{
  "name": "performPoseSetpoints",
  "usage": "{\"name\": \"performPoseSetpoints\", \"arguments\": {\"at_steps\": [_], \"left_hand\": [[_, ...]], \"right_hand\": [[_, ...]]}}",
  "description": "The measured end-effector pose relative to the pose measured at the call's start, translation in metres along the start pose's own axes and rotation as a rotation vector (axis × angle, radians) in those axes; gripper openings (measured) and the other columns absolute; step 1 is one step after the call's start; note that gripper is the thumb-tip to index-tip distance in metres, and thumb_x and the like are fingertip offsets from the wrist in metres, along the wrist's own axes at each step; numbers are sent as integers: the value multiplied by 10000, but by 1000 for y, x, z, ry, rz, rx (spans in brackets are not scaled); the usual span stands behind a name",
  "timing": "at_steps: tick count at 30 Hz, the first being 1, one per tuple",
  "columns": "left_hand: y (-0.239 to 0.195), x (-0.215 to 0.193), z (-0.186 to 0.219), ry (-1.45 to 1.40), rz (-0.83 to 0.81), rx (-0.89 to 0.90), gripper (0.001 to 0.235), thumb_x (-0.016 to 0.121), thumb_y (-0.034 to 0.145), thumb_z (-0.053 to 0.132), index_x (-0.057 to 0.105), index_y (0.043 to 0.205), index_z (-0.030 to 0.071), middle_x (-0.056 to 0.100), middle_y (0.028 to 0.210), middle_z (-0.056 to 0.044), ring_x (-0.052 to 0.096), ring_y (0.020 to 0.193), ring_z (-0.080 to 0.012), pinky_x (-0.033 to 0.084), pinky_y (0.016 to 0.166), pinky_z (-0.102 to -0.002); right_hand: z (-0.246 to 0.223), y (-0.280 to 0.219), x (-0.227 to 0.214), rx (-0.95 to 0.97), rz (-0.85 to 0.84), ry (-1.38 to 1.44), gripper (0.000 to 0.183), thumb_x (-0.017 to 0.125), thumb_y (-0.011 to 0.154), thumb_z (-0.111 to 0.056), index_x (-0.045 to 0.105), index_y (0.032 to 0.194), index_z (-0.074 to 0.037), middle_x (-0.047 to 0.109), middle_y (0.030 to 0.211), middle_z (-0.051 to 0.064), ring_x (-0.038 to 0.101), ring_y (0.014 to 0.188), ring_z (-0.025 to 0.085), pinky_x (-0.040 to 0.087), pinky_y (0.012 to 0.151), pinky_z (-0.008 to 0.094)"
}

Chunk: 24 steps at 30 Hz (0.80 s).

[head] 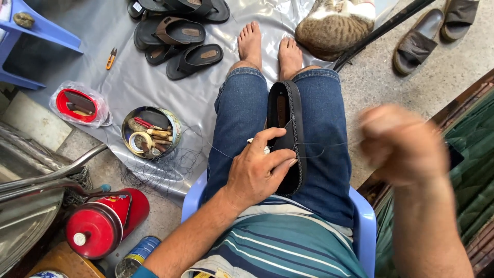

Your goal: The person sews a black slipper using a needle and thread, pulling the thread through the sole and upper repeatedly. The person holds the slipper on their lap and occasionally turns it to continue stitching along the edge.

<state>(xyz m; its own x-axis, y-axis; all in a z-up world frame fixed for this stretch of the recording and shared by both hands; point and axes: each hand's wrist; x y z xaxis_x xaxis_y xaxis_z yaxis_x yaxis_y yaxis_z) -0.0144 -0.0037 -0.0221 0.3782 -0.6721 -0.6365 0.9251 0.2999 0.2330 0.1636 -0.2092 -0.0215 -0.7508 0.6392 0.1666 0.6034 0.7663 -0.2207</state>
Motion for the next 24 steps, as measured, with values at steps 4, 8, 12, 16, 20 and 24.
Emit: {"name": "performPoseSetpoints", "arguments": {"at_steps": [4,8,12,16,20,24], "left_hand": [[5,-19,-3,-78,-77,7,89,642,806,225,663,893,231,534,1157,-10,645,852,-293,537,674,-366],[14,-38,-13,-275,-172,-68,373,611,805,144,554,1168,202,563,1143,-102,642,804,-313,533,659,-407],[28,-58,-12,-94,-440,-103,304,505,875,142,573,1165,77,633,973,-160,647,786,-354,524,610,-415],[28,-62,-18,100,-569,-100,296,459,908,213,587,1146,92,642,858,-146,643,724,-340,514,572,-410],[31,-65,-33,-314,-510,-240,249,429,912,212,649,968,111,625,989,-120,617,800,-242,492,518,-266],[28,-72,-61,-1706,-97,-201,284,379,959,218,579,857,45,372,1390,-188,454,1217,-330,430,484,-165]], "right_hand": [[36,-21,-116,-287,173,948,163,517,1009,-172,582,1157,-151,641,1138,-110,537,767,17,425,684,125],[3,-7,-44,-400,577,-625,112,473,899,-42,505,953,-135,485,918,-18,448,891,116,326,803,231],[-17,4,63,-390,64,-1136,315,648,725,-124,648,1025,-219,590,1137,-23,629,833,191,510,673,318],[-4,10,72,-299,114,-1021,118,667,758,-198,664,875,-211,643,972,-76,647,772,172,512,643,294],[-2,19,77,-208,104,-870,100,656,774,-186,657,874,-177,656,626,20,639,605,233,503,553,318],[0,20,82,-194,131,-758,62,647,795,-164,666,855,-169,617,571,83,617,562,292,476,507,332]]}}
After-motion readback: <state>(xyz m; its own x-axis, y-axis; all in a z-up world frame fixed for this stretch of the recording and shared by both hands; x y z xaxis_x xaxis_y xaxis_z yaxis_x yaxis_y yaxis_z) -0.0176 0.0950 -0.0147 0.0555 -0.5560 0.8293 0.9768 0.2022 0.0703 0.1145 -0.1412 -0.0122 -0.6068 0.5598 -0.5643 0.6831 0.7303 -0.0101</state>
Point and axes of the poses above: each hand's wrist, its own y-axis towards the middle knuckle, its own x-axis out of the palm, z = x × y
